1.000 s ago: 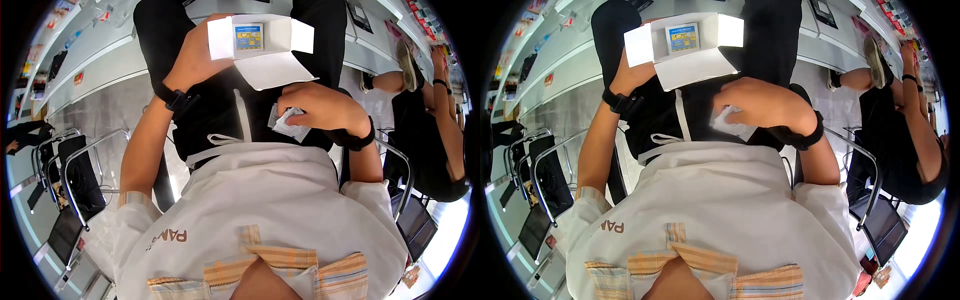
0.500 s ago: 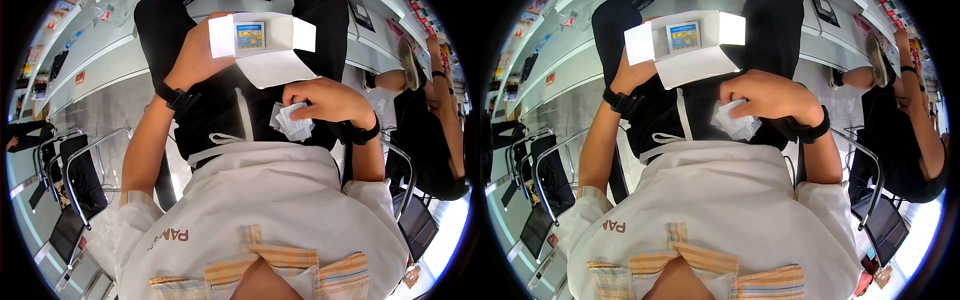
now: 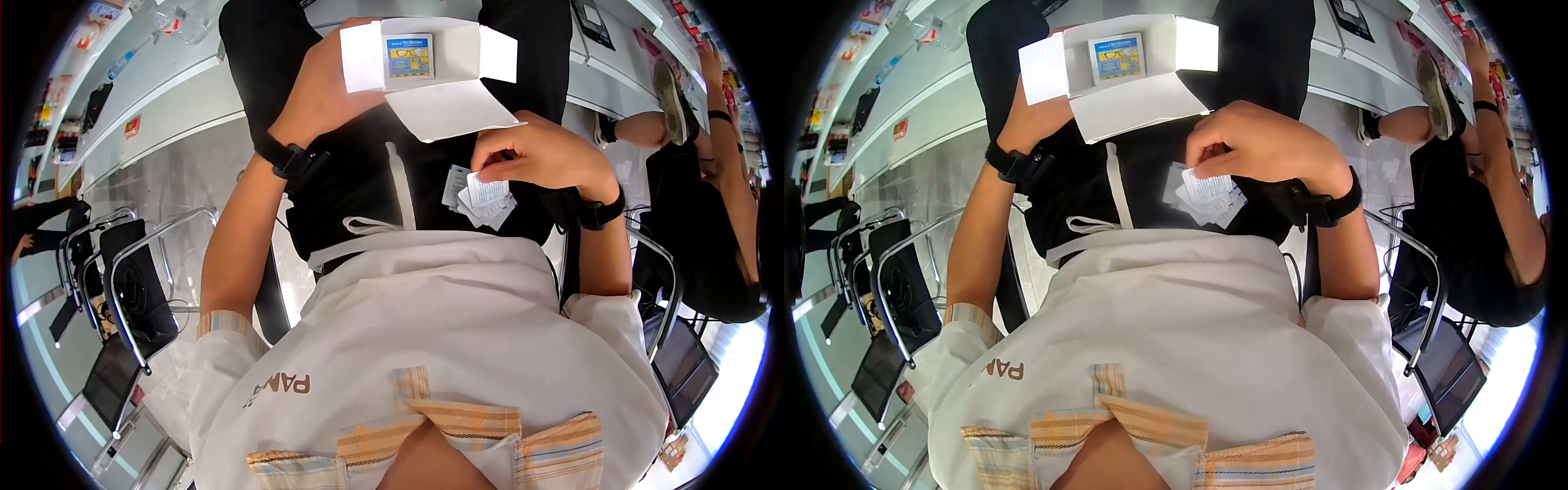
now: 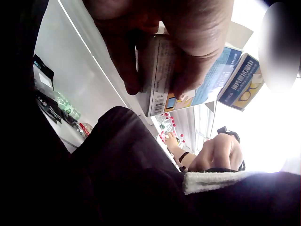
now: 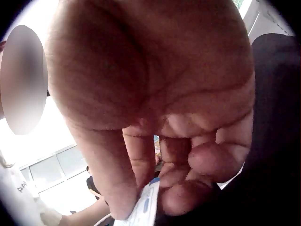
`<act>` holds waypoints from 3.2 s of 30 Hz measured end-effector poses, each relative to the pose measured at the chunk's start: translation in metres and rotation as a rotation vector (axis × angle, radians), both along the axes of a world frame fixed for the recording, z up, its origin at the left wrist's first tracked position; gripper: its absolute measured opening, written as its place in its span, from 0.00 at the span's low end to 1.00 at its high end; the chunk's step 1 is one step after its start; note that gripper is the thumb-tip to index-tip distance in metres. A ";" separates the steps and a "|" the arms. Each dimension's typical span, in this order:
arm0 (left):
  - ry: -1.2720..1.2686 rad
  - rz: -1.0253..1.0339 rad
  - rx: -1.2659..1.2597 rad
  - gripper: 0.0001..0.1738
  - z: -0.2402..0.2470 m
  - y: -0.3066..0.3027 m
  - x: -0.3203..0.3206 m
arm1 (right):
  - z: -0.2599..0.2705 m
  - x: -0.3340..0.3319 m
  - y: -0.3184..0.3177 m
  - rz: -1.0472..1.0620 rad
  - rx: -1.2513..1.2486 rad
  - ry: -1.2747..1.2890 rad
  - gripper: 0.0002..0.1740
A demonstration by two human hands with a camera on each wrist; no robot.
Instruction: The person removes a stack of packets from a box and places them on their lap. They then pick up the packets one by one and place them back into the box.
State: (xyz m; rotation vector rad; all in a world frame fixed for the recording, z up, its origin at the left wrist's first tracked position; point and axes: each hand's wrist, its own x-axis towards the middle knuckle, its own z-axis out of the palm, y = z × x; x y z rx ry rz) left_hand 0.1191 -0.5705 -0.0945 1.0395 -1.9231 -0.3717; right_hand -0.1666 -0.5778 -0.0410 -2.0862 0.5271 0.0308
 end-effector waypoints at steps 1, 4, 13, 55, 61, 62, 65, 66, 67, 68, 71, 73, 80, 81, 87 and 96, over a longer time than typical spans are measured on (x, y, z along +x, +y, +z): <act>-0.024 0.022 -0.023 0.39 0.000 0.001 0.000 | 0.000 0.000 0.000 -0.029 0.029 0.009 0.06; -0.040 0.036 -0.033 0.39 0.002 0.003 -0.001 | -0.001 -0.001 0.001 -0.063 0.062 0.017 0.06; -0.004 0.029 0.038 0.40 0.002 0.002 -0.002 | 0.008 -0.009 -0.007 0.020 0.081 -0.126 0.04; 0.033 0.003 0.096 0.36 0.005 0.003 -0.004 | 0.111 0.017 -0.011 -0.263 -0.393 -0.970 0.20; -0.033 0.017 0.078 0.34 0.006 0.004 -0.005 | 0.094 0.019 -0.018 -0.399 -0.317 -0.696 0.18; -0.060 0.016 0.059 0.33 0.005 0.002 -0.004 | 0.093 0.015 -0.025 -0.399 -0.315 -0.697 0.18; -0.063 0.044 0.165 0.30 0.007 0.003 -0.003 | 0.103 0.010 -0.028 -0.361 -0.361 -0.597 0.07; -0.068 0.047 0.167 0.30 0.006 0.004 -0.001 | 0.113 0.014 -0.016 -0.360 -0.356 -0.603 0.07; -0.072 0.047 0.160 0.28 0.004 0.003 0.000 | 0.122 0.018 -0.006 -0.389 -0.579 -0.501 0.06; -0.076 0.042 0.152 0.26 0.004 0.002 0.000 | 0.126 0.023 0.000 -0.420 -0.800 -0.391 0.04; -0.093 0.041 0.106 0.25 0.006 0.005 -0.003 | 0.124 0.032 0.010 -0.463 -0.813 -0.412 0.03; -0.079 0.048 0.118 0.28 0.008 0.009 -0.005 | 0.132 0.029 -0.003 -0.375 -0.456 -0.432 0.04; -0.043 -0.020 0.063 0.32 0.005 0.001 -0.005 | 0.119 0.030 0.008 -0.356 -0.858 -0.249 0.06; -0.044 -0.022 0.065 0.32 0.004 0.002 -0.004 | 0.114 0.029 0.003 -0.358 -0.856 -0.249 0.06; -0.003 -0.004 0.149 0.33 0.006 0.001 -0.005 | 0.097 0.035 -0.009 -0.293 -0.651 -0.343 0.05; -0.020 -0.001 0.095 0.33 0.002 0.001 -0.004 | 0.082 0.046 -0.008 -0.259 -0.926 -0.308 0.05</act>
